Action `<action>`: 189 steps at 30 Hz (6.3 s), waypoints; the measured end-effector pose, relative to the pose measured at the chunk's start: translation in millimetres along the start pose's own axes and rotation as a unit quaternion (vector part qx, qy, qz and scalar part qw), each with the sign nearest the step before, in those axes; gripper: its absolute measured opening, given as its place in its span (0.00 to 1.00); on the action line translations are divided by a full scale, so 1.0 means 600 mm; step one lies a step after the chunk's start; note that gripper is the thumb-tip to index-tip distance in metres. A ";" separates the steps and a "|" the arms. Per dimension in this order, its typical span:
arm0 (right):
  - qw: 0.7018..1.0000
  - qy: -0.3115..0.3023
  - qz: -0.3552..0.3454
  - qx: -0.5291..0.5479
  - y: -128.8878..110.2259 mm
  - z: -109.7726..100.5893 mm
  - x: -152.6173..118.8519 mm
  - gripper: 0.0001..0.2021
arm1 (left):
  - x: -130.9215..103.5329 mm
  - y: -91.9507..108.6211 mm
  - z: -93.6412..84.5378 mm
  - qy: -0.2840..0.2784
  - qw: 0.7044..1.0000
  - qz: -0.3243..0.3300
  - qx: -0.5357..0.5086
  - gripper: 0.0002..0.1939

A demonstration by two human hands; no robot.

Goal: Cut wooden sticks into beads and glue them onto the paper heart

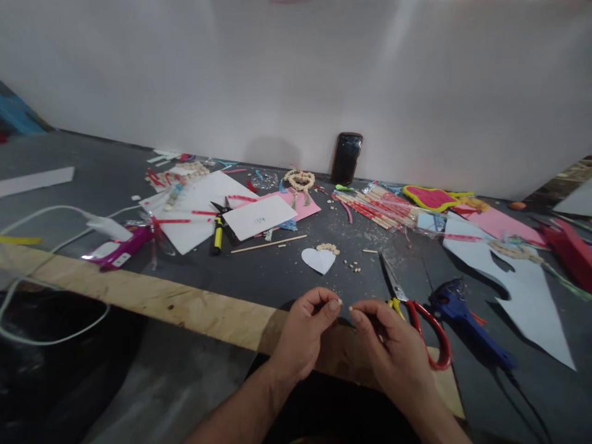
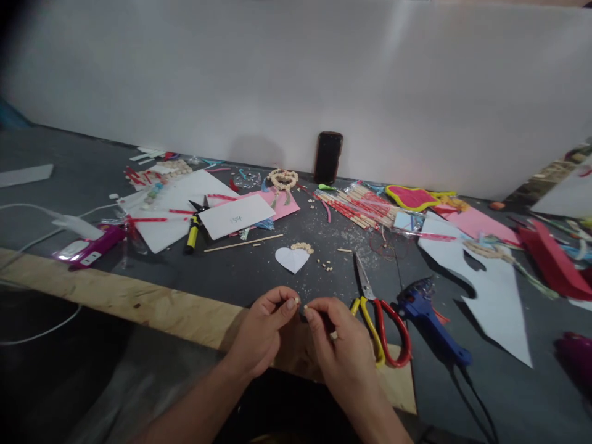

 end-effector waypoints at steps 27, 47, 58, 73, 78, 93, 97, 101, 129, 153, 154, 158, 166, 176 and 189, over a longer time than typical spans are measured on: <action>0.997 0.038 0.039 0.061 0.019 -0.008 -0.038 0.08 | -0.032 0.003 0.036 -0.044 0.963 0.120 0.239 0.05; 0.994 0.052 0.039 0.092 0.036 -0.017 -0.043 0.06 | -0.033 0.011 0.052 -0.079 0.929 0.157 0.325 0.06; 0.995 0.068 0.045 0.060 0.048 -0.032 -0.041 0.08 | -0.033 0.015 0.062 -0.116 0.895 0.170 0.396 0.07; 0.948 -0.096 0.003 -0.304 0.053 0.029 -0.002 0.09 | -0.012 0.050 0.042 -0.103 0.788 0.209 0.570 0.09; 0.956 -0.080 0.003 -0.284 0.066 0.020 -0.002 0.11 | -0.006 0.041 0.045 -0.127 0.753 0.194 0.615 0.09; 0.936 0.166 0.022 -0.308 0.140 -0.121 -0.061 0.17 | 0.032 0.038 0.085 -0.194 0.608 0.228 0.735 0.11; 0.902 0.142 0.089 -0.399 0.203 -0.132 -0.082 0.23 | 0.079 0.043 0.098 -0.187 0.561 0.241 0.770 0.11; 0.910 0.097 0.095 -0.391 0.247 -0.118 -0.087 0.26 | 0.113 0.022 0.117 -0.205 0.518 0.229 0.799 0.10; 0.966 0.131 0.157 0.155 0.158 -0.058 -0.143 0.13 | 0.046 0.000 0.091 -0.064 0.986 -0.036 0.148 0.11; 0.950 0.113 0.201 0.212 0.126 -0.050 -0.151 0.16 | 0.032 -0.003 0.081 -0.060 0.994 -0.058 0.065 0.11; 0.950 0.109 0.201 0.212 0.127 -0.049 -0.152 0.16 | 0.033 -0.004 0.081 -0.059 0.994 -0.059 0.066 0.11; 0.951 0.106 0.205 0.205 0.130 -0.050 -0.154 0.18 | 0.032 -0.004 0.081 -0.055 0.994 -0.060 0.069 0.11; 0.970 0.093 0.151 0.166 0.133 -0.053 -0.152 0.16 | 0.032 -0.003 0.080 -0.052 0.994 -0.053 0.075 0.10; 0.952 0.127 0.058 -0.274 0.182 -0.123 -0.099 0.25 | 0.032 0.018 0.047 -0.027 0.987 0.015 0.161 0.08; 0.916 0.207 -0.086 -0.331 0.115 -0.094 -0.056 0.12 | 0.008 0.033 0.007 -0.042 0.935 0.076 0.343 0.04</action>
Point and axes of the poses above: each hand's wrist, its own x-axis towards the middle knuckle, its own z-axis out of the palm, y = z × x, the point moved 6 cm from there along x, towards the middle knuckle, and after that the axes turned 13 degrees about -x, right-handed, at the moved point
